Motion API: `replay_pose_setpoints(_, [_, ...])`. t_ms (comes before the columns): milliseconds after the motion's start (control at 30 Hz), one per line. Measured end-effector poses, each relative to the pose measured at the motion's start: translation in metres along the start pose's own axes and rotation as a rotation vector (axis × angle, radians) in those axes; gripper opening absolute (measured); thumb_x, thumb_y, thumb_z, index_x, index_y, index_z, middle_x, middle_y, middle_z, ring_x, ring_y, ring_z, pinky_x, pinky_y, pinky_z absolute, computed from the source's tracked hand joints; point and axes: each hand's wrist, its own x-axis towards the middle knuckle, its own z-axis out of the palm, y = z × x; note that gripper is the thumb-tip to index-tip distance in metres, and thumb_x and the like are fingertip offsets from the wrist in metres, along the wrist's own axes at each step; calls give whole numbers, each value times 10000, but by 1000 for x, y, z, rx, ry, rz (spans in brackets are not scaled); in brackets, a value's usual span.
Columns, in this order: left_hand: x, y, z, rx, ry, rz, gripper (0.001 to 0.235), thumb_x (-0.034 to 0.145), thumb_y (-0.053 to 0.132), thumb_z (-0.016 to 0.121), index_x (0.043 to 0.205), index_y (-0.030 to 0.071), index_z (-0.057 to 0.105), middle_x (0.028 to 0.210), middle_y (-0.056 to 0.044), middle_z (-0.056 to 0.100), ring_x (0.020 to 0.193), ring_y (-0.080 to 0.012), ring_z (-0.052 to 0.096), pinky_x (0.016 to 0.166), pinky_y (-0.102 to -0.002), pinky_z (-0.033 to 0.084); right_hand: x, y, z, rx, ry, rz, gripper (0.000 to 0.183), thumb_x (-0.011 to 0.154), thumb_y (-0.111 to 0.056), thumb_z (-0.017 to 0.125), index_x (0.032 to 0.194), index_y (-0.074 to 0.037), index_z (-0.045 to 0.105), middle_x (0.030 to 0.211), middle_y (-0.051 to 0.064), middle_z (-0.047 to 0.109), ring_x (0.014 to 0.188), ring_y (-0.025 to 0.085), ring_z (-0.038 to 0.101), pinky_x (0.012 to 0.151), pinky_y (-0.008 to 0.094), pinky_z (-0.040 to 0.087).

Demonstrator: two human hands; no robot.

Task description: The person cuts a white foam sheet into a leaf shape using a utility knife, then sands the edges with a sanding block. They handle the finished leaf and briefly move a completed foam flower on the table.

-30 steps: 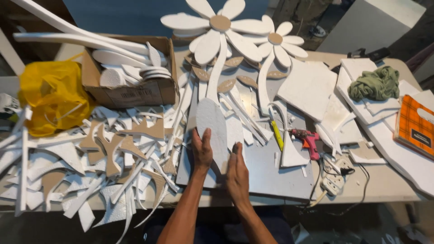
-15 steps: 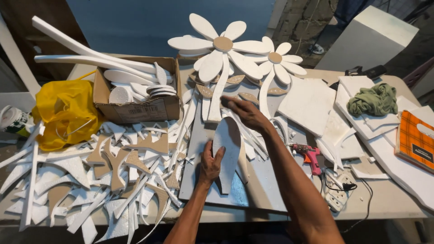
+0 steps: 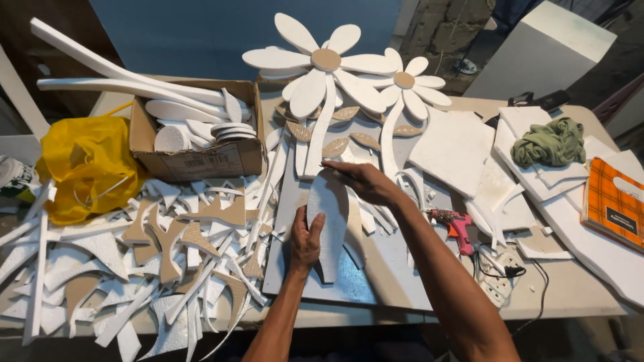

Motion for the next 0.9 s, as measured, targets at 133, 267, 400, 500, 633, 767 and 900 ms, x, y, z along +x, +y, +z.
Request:
replay_pose_setpoints(133, [-5, 24, -3, -533, -22, -548, 271, 987, 311, 592, 1078, 58, 624, 883, -133, 645, 893, -166, 605, 861, -396, 510, -27, 20, 7, 115, 68, 72, 405, 1011, -214, 527, 1401, -110, 566, 1392, 201, 572, 1343, 396, 468, 1136, 568, 339])
replay_pose_setpoints(267, [-4, 29, -6, -493, 23, -500, 242, 996, 256, 580, 1062, 32, 642, 907, -176, 662, 927, -202, 640, 846, -405, 533, -28, 42, 13, 152, 160, 126, 401, 1025, -263, 522, 1408, -152, 572, 1392, 143, 585, 1344, 333, 482, 1139, 520, 351])
replay_pose_setpoints(400, [1, 22, -5, -501, -5, -522, 275, 996, 271, 581, 1128, 42, 654, 985, -188, 688, 1018, -188, 632, 912, -421, 513, -15, 12, 31, 206, 230, 55, 421, 1011, -233, 554, 1419, -129, 553, 1418, 174, 551, 1371, 389, 433, 1165, 555, 304])
replay_pose_setpoints(500, [-4, 13, -7, -485, 27, -571, 335, 993, 276, 575, 1207, 21, 608, 1145, -211, 675, 1135, -251, 618, 1007, -469, 450, -16, 26, 54, 226, 353, 150, 437, 1043, -301, 505, 1427, -93, 535, 1410, 190, 550, 1369, 369, 433, 1167, 518, 325])
replay_pose_setpoints(633, [0, 18, -8, -468, 83, -609, 341, 989, 268, 587, 1223, 21, 604, 1222, -205, 653, 1188, -226, 579, 1061, -444, 420, -57, 15, 83, 236, 405, 258, 480, 1040, -354, 441, 1447, -111, 516, 1396, 176, 575, 1340, 354, 476, 1147, 508, 358])
replay_pose_setpoints(767, [15, 43, -17, -509, 133, -724, 469, 1016, 333, 512, 1324, -21, 500, 1387, -246, 523, 1322, -314, 481, 1150, -478, 321, -102, 22, 85, 175, 228, 341, 487, 1006, -421, 463, 1362, -122, 604, 970, 195, 745, 1027, 359, 683, 943, 537, 499])
replay_pose_setpoints(900, [28, 68, -22, -506, 128, -805, 500, 1029, 389, 494, 1331, -9, 479, 1380, -275, 502, 1328, -355, 472, 1155, -480, 320, -122, 75, 52, 87, 319, 488, 433, 972, -402, 568, 1224, -79, 708, 1000, 228, 750, 1043, 406, 687, 911, 504, 526])
